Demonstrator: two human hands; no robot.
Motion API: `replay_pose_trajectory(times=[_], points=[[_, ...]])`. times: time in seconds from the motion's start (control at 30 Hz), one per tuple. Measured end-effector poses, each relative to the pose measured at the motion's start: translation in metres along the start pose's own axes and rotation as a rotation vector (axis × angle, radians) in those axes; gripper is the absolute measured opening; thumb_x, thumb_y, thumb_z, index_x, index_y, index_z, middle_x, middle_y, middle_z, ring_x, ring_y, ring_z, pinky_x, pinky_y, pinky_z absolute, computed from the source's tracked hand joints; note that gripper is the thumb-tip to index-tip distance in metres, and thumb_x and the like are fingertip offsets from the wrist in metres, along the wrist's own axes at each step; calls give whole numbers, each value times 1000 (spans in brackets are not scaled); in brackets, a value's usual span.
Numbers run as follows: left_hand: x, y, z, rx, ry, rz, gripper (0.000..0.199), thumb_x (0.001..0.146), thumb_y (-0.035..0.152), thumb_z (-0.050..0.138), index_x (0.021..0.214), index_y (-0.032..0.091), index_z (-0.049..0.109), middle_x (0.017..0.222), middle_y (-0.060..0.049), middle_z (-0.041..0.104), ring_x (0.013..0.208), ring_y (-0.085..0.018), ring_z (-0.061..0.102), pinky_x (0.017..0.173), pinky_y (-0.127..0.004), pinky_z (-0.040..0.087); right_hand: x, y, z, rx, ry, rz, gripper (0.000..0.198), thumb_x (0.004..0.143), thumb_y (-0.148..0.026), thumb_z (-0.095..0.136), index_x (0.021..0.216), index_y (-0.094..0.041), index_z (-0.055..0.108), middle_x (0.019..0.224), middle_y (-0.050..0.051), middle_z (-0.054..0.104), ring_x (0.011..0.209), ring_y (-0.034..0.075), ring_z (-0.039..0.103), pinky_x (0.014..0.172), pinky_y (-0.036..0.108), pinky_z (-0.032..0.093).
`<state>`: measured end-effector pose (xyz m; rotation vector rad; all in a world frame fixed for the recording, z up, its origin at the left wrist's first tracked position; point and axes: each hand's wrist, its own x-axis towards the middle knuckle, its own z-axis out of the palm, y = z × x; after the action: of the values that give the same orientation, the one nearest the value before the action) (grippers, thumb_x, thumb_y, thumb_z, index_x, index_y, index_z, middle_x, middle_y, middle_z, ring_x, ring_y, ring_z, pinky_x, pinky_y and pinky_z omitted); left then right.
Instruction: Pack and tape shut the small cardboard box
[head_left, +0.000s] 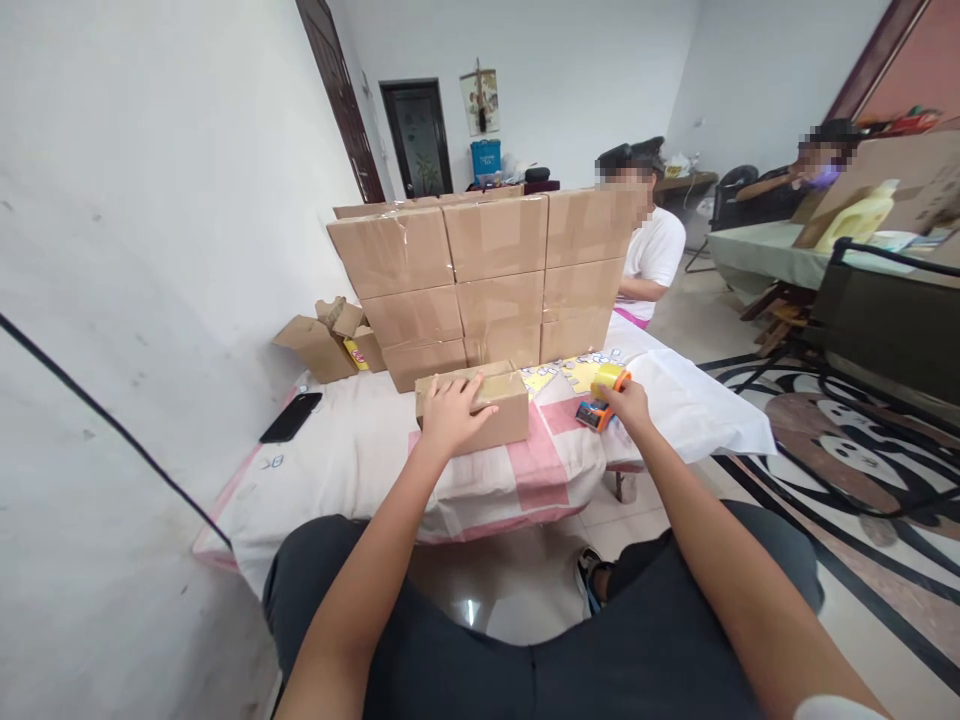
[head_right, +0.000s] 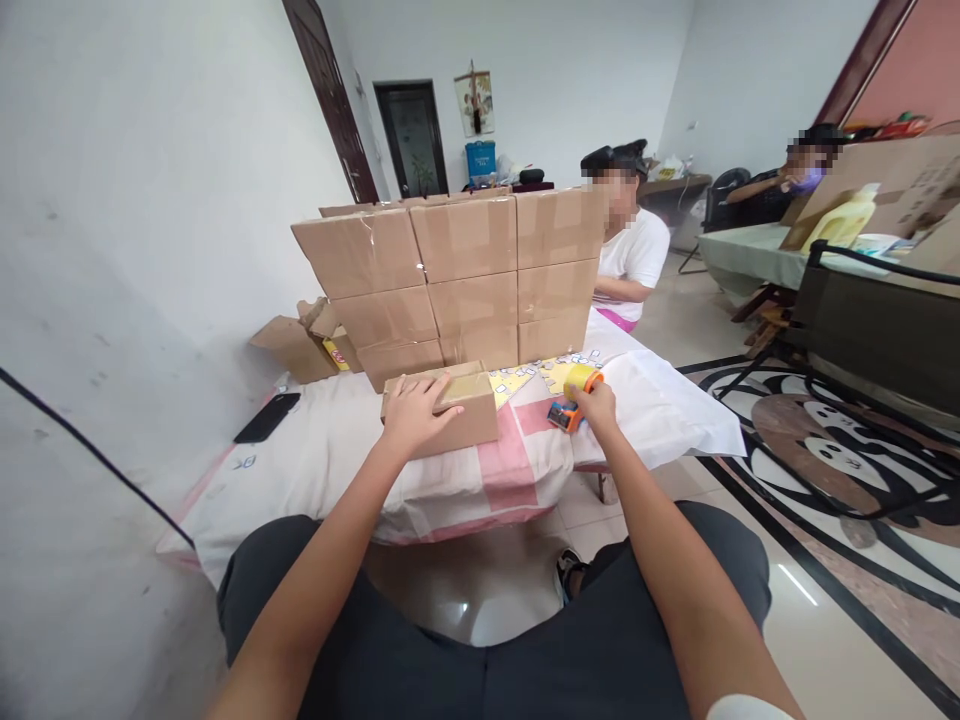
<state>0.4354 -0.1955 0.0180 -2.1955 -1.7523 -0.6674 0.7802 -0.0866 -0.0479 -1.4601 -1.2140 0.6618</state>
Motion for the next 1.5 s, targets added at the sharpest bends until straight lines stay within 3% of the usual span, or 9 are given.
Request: replay_pose_trajectory(times=[0.1,0.23,0.37,0.47,0.67,0.97,1.17,1.33,1.5], points=[[-6,2,-5,37,26,9,57,94,58,53,141,26,57,138,-10,63,129,-31,55,124,-56,17,-9,-8,11,-46,-24,-123,28,68,-42,69,64,-21,51,60,0,54,64,20,53,67,37,48],[-10,1,-7,35,-38,41,49,95,54,51,136,30,62,141,-8,62,131,-31,54,121,-57,20,-32,-26,27,-6,-87,-281,26,82,-46,61,86,-21,57,82,3,64,78,22,59,78,39,51],[-13,10,-11,-51,-15,24,57,97,49,50,150,29,45,136,-10,64,125,-31,57,121,-59,17,-60,-50,33,278,-231,-381,34,92,-50,57,111,-22,56,104,6,67,92,22,65,86,41,54],[-22,38,-8,-239,69,15,56,98,49,48,147,21,49,134,-15,61,127,-32,53,116,-53,29,-85,-69,27,437,-254,-402,36,96,-52,52,118,-23,56,106,6,66,95,22,66,87,39,54],[-40,116,22,-1041,-87,-127,44,96,55,50,94,18,76,106,-9,55,108,-23,57,101,-37,47,-129,-85,17,373,-276,-574,43,98,-58,42,97,-21,65,81,5,65,74,21,61,69,33,50],[-45,141,15,-1351,-19,-364,41,95,49,55,77,20,77,93,-6,59,104,-22,57,104,-37,41,-98,-62,28,240,-191,-626,53,99,-62,39,64,-22,41,59,-2,42,54,13,37,53,30,31],[-52,146,5,-1412,-287,-356,43,92,51,56,74,17,75,83,-5,71,85,-20,62,89,-33,47,-69,-80,30,528,106,-366,49,97,-63,42,73,-22,52,66,-1,53,61,15,53,59,29,47],[-57,143,14,-1312,-331,-312,47,89,56,57,73,16,76,80,-6,69,80,-19,62,80,-31,47,-71,-96,31,813,-22,-129,48,92,-65,47,90,-19,62,68,2,66,64,20,68,63,36,59],[-58,141,28,-1267,-307,-296,52,89,60,55,73,16,77,75,-6,70,76,-19,62,77,-31,46,-81,-97,24,839,-48,-113,47,91,-65,49,92,-19,62,67,2,69,65,22,71,62,35,60]])
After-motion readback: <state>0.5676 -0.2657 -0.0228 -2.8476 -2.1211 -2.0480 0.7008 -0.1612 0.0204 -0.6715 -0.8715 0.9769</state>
